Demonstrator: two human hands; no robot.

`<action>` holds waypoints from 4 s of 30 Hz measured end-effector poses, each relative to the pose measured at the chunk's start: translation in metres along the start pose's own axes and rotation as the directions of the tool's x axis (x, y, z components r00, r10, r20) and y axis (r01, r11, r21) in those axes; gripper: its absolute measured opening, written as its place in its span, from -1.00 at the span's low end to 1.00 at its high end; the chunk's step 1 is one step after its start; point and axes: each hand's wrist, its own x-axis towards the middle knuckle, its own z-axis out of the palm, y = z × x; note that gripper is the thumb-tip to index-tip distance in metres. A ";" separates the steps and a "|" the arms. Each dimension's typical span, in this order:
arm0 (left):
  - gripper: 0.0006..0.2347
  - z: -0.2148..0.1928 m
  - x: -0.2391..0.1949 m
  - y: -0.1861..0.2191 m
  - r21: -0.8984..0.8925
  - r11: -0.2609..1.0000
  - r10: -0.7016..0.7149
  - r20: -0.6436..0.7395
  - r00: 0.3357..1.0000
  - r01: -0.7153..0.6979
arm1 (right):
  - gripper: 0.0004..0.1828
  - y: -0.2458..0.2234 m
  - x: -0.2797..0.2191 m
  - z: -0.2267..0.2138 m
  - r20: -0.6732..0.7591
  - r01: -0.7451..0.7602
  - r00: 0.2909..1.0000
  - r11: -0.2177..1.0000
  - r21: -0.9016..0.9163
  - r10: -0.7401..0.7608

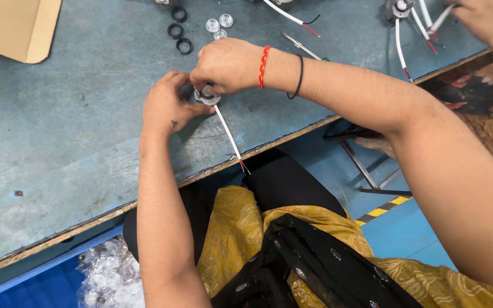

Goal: The person assembles small light fixtures by inserting a black rubber ring into the base, securing it with a screwdriver, and then attaching a clear plastic cover. They repeat this process for multiple units on a blue workbench.

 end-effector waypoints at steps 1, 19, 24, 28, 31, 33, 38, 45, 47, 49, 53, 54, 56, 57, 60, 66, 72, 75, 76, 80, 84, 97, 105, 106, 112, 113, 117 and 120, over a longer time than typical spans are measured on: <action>-0.46 0.000 0.000 -0.001 0.004 1.000 0.009 -0.008 1.000 -0.009 | -0.81 -0.001 0.001 0.003 0.022 -0.048 0.999 0.998 -0.036 0.049; -0.48 0.008 0.001 -0.008 -0.007 0.999 0.032 -0.003 0.999 -0.032 | -0.87 -0.009 -0.004 0.027 -0.129 -0.158 0.979 0.987 -0.008 0.156; -0.48 0.013 -0.006 -0.010 -0.056 0.996 0.060 -0.076 0.995 -0.064 | -0.79 -0.019 0.003 0.040 -0.189 -0.377 0.905 0.924 0.062 0.382; -0.47 0.015 -0.007 -0.014 -0.073 0.997 0.030 -0.024 0.999 -0.031 | -0.81 -0.038 0.005 0.051 -0.298 -0.541 0.790 0.838 0.069 0.535; -0.47 0.014 -0.010 -0.015 -0.099 0.993 0.054 -0.041 0.998 -0.058 | -0.80 -0.042 0.004 0.044 -0.261 -0.545 0.794 0.833 0.094 0.549; -0.45 0.015 -0.012 -0.012 -0.114 0.991 0.058 -0.078 0.995 -0.066 | -0.83 -0.032 -0.003 0.033 -0.229 -0.470 0.836 0.866 0.168 0.499; -0.45 0.015 -0.012 -0.005 -0.091 0.994 0.052 -0.083 0.995 -0.060 | -0.78 -0.020 -0.021 0.020 -0.247 -0.226 0.933 0.961 0.160 0.261; -0.49 0.013 -0.007 -0.004 -0.051 0.999 0.015 -0.059 0.998 -0.018 | -0.76 -0.015 -0.016 0.016 -0.248 -0.085 0.965 0.996 0.035 0.091; -0.51 0.010 -0.005 -0.005 -0.043 0.999 0.032 -0.051 0.998 -0.034 | -0.78 -0.015 -0.016 0.014 -0.192 -0.123 0.973 0.992 0.036 0.128; -0.52 0.007 -0.001 -0.004 -0.052 0.994 0.097 -0.061 0.993 -0.100 | -0.80 -0.014 -0.015 0.012 -0.126 -0.160 0.978 0.986 0.042 0.164; -0.53 0.003 0.003 0.000 -0.030 1.000 0.005 0.021 1.000 -0.004 | -0.79 -0.014 -0.012 0.012 -0.054 -0.255 0.964 0.964 0.072 0.259; -0.55 0.002 0.003 0.001 -0.026 1.000 -0.005 0.025 1.000 0.006 | -0.78 -0.014 -0.012 0.014 -0.056 -0.284 0.956 0.955 0.080 0.289; -0.55 0.004 -0.002 0.003 -0.042 0.999 -0.019 0.026 0.999 0.020 | -0.82 -0.017 -0.015 0.020 -0.117 -0.256 0.954 0.954 0.154 0.275; -0.53 0.004 -0.002 0.004 -0.056 0.998 -0.015 0.018 1.000 0.016 | -0.85 -0.018 -0.016 0.022 -0.152 -0.241 0.951 0.953 0.186 0.270; -0.50 0.002 -0.002 0.009 -0.030 0.999 0.028 -0.023 0.999 -0.029 | -0.87 -0.020 -0.020 0.028 -0.195 -0.310 0.916 0.927 0.211 0.351; -0.48 0.007 -0.010 0.007 -0.016 0.999 0.051 -0.057 0.997 -0.052 | -0.94 -0.043 -0.021 0.042 -0.270 -0.476 0.806 0.848 0.232 0.527; -0.48 0.009 -0.013 0.005 -0.045 0.998 0.051 -0.076 0.996 -0.055 | -0.92 -0.053 -0.018 0.049 -0.248 -0.571 0.704 0.738 0.358 0.665; -0.50 0.016 -0.014 0.003 -0.070 0.996 0.053 -0.071 0.996 -0.058 | -0.88 -0.056 -0.034 0.053 -0.392 -0.400 0.727 0.812 0.425 0.563; -0.50 0.020 -0.013 0.003 -0.085 0.995 0.050 -0.069 0.996 -0.055 | -0.83 -0.056 -0.044 0.053 -0.419 -0.320 0.717 0.797 0.512 0.557; -0.52 0.025 -0.014 -0.006 -0.609 0.784 0.047 -0.140 0.989 -0.123 | -0.76 -0.049 -0.113 0.040 -0.514 -0.209 0.549 0.704 0.678 0.658; -0.53 0.019 -0.026 -0.013 -0.919 0.392 -0.078 -0.082 0.994 -0.045 | -0.69 -0.021 -0.200 0.027 -0.735 -0.671 0.458 0.737 0.082 0.499; -0.63 0.019 0.007 0.000 -0.966 -0.251 -0.137 -0.035 0.990 -0.069 | -0.58 -0.035 -0.129 0.047 0.069 -0.124 0.611 0.009 0.992 0.788; -0.51 0.012 0.008 0.002 -0.993 -0.021 -0.324 -0.106 0.940 -0.119 | -0.60 -0.058 -0.075 0.077 -0.429 0.070 0.690 0.536 0.842 0.584; -0.51 0.006 0.009 0.006 -0.991 0.004 -0.339 -0.124 0.932 -0.130 | -0.60 -0.057 -0.071 0.078 -0.400 0.036 0.689 0.522 0.852 0.604; -0.51 -0.048 0.027 0.025 -0.948 0.108 -0.334 -0.317 0.888 -0.298 | -0.62 -0.047 -0.043 0.081 -0.646 0.016 0.573 0.782 0.624 0.504; -0.49 -0.046 0.026 0.027 -0.949 0.111 -0.340 -0.315 0.886 -0.295 | -0.61 -0.048 -0.043 0.082 -0.671 0.020 0.558 0.801 0.599 0.488; -0.39 -0.035 0.025 0.034 -0.965 0.078 -0.352 -0.260 0.899 -0.249 | -0.68 -0.061 -0.045 0.085 -0.383 0.060 0.582 0.432 0.900 0.717; -0.36 -0.023 0.021 0.034 -0.970 0.101 -0.361 -0.241 0.901 -0.219 | -0.60 -0.067 -0.049 0.086 -0.303 0.002 0.601 0.378 0.926 0.740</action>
